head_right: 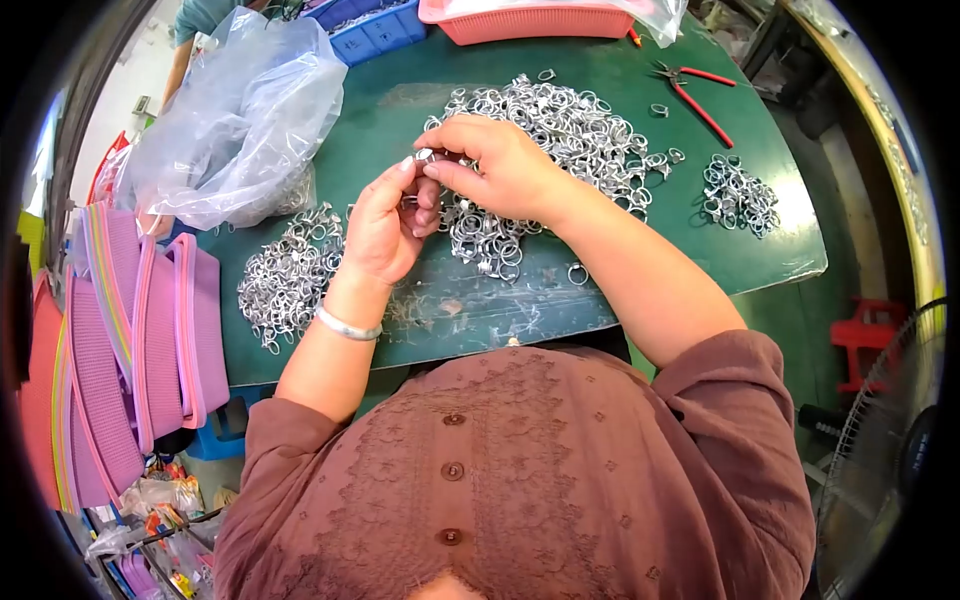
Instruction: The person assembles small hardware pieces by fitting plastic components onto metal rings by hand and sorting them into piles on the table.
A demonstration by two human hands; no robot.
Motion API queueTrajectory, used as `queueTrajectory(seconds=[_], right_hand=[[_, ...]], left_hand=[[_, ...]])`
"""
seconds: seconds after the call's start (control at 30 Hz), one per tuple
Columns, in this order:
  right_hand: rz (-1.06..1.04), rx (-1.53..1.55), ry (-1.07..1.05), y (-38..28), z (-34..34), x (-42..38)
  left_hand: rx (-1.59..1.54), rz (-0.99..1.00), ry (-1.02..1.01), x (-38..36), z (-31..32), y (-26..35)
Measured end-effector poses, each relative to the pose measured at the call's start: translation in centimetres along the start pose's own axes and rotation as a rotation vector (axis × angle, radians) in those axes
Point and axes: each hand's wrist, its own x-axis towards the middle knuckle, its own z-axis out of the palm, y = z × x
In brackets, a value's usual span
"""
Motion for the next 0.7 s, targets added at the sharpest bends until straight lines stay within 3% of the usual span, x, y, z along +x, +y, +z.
queueTrajectory(seconds=[0.4,0.53,0.63,0.7], right_hand=[[-0.098,-0.151,-0.041,-0.3,0.1,0.0],[-0.012,-0.188,-0.073,-0.6,-0.5,-0.1],[-0.041,-0.301,-0.228,-0.2,-1.1,0.1],[-0.072,-0.386,-0.303,-0.8,-0.8,-0.1]], left_hand=[[0.058,0.029,0.061,-0.6,-0.5,0.6],[0.449,0.189,0.259,-2.7,-3.0,3.7],[1.002,0.366,0.449,-4.8,-6.4,4.8],[1.368,0.238,0.543,-6.6,-7.6,5.6]])
